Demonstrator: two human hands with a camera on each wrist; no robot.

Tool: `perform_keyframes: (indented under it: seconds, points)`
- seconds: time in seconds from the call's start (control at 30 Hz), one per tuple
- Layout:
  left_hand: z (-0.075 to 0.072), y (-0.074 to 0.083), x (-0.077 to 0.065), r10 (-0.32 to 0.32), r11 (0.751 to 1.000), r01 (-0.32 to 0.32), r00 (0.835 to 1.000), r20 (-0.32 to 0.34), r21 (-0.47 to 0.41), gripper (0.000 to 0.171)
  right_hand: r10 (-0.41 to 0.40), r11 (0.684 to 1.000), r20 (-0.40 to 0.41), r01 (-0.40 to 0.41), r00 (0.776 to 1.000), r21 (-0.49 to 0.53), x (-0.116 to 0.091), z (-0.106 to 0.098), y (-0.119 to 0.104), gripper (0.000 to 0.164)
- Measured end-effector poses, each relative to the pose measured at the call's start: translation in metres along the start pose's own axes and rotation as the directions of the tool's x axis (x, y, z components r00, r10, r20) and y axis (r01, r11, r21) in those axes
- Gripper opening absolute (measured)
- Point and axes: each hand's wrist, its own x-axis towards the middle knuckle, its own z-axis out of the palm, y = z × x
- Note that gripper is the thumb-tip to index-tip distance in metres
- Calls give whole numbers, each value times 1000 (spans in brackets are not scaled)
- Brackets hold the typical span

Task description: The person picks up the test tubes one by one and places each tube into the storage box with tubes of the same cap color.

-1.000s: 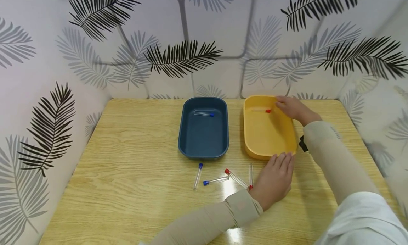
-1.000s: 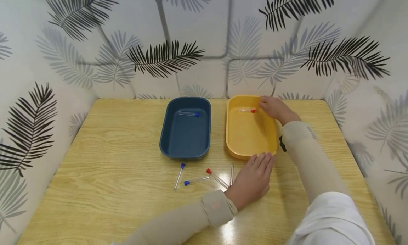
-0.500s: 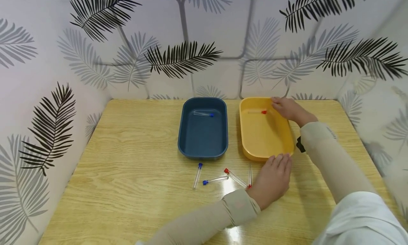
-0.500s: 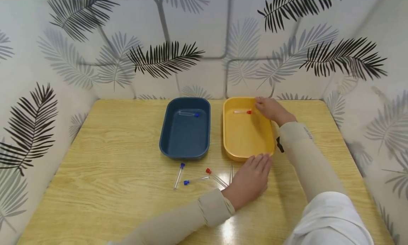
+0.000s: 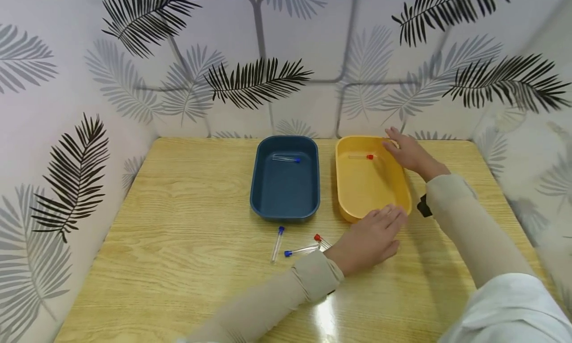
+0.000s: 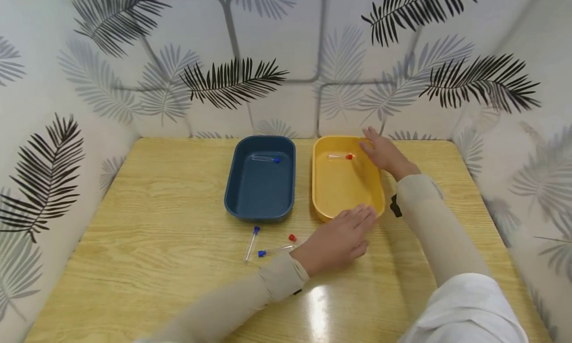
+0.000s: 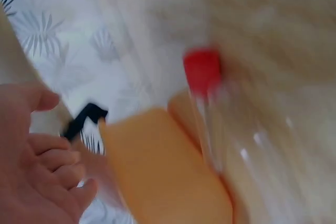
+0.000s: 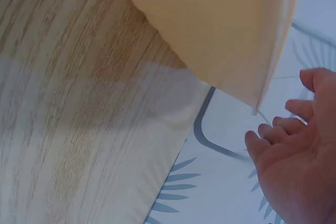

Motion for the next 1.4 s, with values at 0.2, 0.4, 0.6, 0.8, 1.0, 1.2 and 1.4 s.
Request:
perform_keyframes:
  seconds: [0.2, 0.4, 0.6, 0.8, 1.0, 1.2, 1.4]
  points:
    - [-13, -47, -16, -164, 986, 156, 977, -139, -65, 70, 12, 1000, -317, -16, 948, -10, -38, -8, -9, 43]
    - [-10, -82, -28, -356, 932, 356, 934, 15, -73, 102, 48, 998, -502, -25, 864, 53, -93, -2, -26, 36]
    - [0, -91, -31, -407, 905, 417, 907, 109, -89, 114, 98, 991, -497, -39, 862, 128, -146, 24, -40, 31]
    - [12, -92, -28, -393, 910, 409, 904, 166, -73, 119, 119, 985, -350, -64, 929, 163, -174, 41, -43, 27]
    - [17, -93, -26, -384, 918, 397, 901, 201, -25, 119, 36, 984, -77, -21, 996, 179, -183, 73, -48, 26]
    - [18, -91, -24, -379, 920, 392, 901, 212, -22, 118, 38, 985, -3, -37, 999, 166, -173, 111, -62, 26]
    - [22, -90, -23, -380, 919, 394, 900, 213, -26, 118, 84, 982, 6, -83, 996, 167, -159, 132, -83, 27]
